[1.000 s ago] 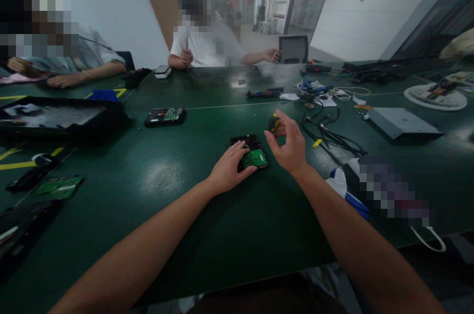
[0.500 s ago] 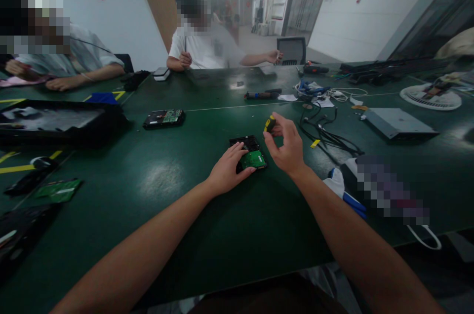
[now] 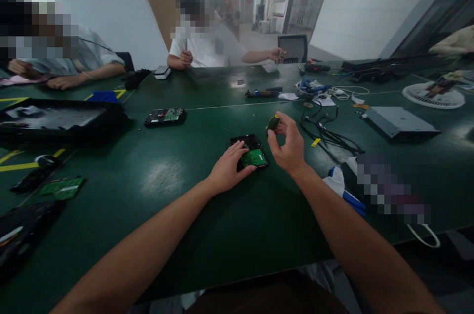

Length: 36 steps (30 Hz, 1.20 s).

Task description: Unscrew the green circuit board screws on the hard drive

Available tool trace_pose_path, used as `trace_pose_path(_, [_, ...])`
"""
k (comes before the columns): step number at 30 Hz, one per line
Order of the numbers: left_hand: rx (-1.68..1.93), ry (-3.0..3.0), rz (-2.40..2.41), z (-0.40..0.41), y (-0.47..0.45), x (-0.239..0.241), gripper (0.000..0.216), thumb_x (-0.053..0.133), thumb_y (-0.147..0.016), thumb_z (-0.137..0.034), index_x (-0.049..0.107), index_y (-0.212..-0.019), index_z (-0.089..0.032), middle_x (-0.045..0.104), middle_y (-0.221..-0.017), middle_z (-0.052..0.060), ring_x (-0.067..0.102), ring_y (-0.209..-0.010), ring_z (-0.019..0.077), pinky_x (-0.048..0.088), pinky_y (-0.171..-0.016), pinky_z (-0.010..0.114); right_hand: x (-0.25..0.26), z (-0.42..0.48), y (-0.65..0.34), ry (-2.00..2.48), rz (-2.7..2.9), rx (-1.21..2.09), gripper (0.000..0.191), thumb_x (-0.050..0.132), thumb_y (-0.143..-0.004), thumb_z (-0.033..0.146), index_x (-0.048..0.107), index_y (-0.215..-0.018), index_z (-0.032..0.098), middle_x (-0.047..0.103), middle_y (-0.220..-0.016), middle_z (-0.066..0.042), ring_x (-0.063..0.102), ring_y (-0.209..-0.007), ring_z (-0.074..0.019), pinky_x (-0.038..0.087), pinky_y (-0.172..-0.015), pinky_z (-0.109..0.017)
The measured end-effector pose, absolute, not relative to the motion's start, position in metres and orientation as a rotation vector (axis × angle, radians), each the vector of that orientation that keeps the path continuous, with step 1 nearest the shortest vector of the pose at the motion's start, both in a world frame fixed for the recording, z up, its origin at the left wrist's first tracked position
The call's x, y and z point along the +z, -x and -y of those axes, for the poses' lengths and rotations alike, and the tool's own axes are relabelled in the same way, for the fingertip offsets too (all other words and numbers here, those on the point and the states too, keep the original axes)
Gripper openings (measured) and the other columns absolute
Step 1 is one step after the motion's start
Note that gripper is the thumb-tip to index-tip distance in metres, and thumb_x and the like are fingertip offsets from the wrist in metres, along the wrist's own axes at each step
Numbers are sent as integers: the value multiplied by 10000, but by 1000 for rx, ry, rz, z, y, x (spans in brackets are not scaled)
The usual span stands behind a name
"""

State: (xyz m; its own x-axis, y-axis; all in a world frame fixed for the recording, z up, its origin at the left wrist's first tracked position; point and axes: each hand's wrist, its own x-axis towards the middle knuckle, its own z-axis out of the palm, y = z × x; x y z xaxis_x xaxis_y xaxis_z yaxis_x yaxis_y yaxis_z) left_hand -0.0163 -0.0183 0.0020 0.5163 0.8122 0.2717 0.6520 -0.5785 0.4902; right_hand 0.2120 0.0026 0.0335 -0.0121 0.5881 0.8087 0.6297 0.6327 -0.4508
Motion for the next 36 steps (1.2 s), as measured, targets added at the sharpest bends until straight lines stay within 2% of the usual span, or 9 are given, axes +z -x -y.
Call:
trace_pose_path(7, [667, -2434, -1227, 18, 16, 3, 642, 618, -937, -576, 521, -1450, -202, 369, -1667, 122, 286, -1575, 302, 285, -1280, 526, 33, -3, -214, 1030, 1682, -54, 565, 621, -961, 351, 439, -1495, 336, 626, -1303, -93, 698, -969, -260, 659, -874, -504])
trace_pose_path(13, [665, -2432, -1226, 18, 17, 3, 646, 621, -935, -579, 523, -1447, -197, 362, -1670, 123, 285, -1575, 300, 287, -1280, 515, 34, -1, -214, 1014, 1718, -63, 587, 577, -980, 294, 394, -1537, 323, 604, -1373, -105, 706, -977, -246, 663, -870, -470])
trace_pose_path(19, [671, -2443, -1221, 18, 17, 2, 641, 619, -944, -558, 523, -1453, -181, 365, -1667, 131, 284, -1577, 296, 273, -1288, 503, 36, 0, -215, 1013, 1713, -97, 598, 644, -946, 288, 443, -1508, 317, 633, -1241, -82, 684, -942, -226, 662, -820, -431])
trace_pose_path(24, [668, -2437, -1224, 18, 17, 1, 654, 623, -939, -571, 530, -1451, -174, 366, -1667, 133, 288, -1575, 298, 274, -1290, 489, 33, -1, -215, 1018, 1724, -59, 626, 587, -974, 276, 370, -1559, 323, 624, -1338, -93, 702, -969, -231, 659, -868, -451])
trace_pose_path(29, [682, -2442, -1218, 17, 17, 1, 643, 629, -941, -560, 536, -1444, -170, 374, -1662, 137, 292, -1573, 300, 280, -1288, 497, 31, -3, -215, 1026, 1699, -91, 609, 651, -944, 329, 431, -1511, 325, 619, -1315, -96, 693, -930, -246, 673, -810, -474])
trace_pose_path(36, [680, -2431, -1222, 18, 16, 3, 639, 631, -938, -569, 541, -1438, -182, 374, -1663, 127, 296, -1571, 303, 284, -1288, 498, 33, -2, -214, 1005, 1709, -82, 603, 607, -968, 272, 398, -1533, 303, 617, -1335, -110, 715, -940, -236, 673, -832, -454])
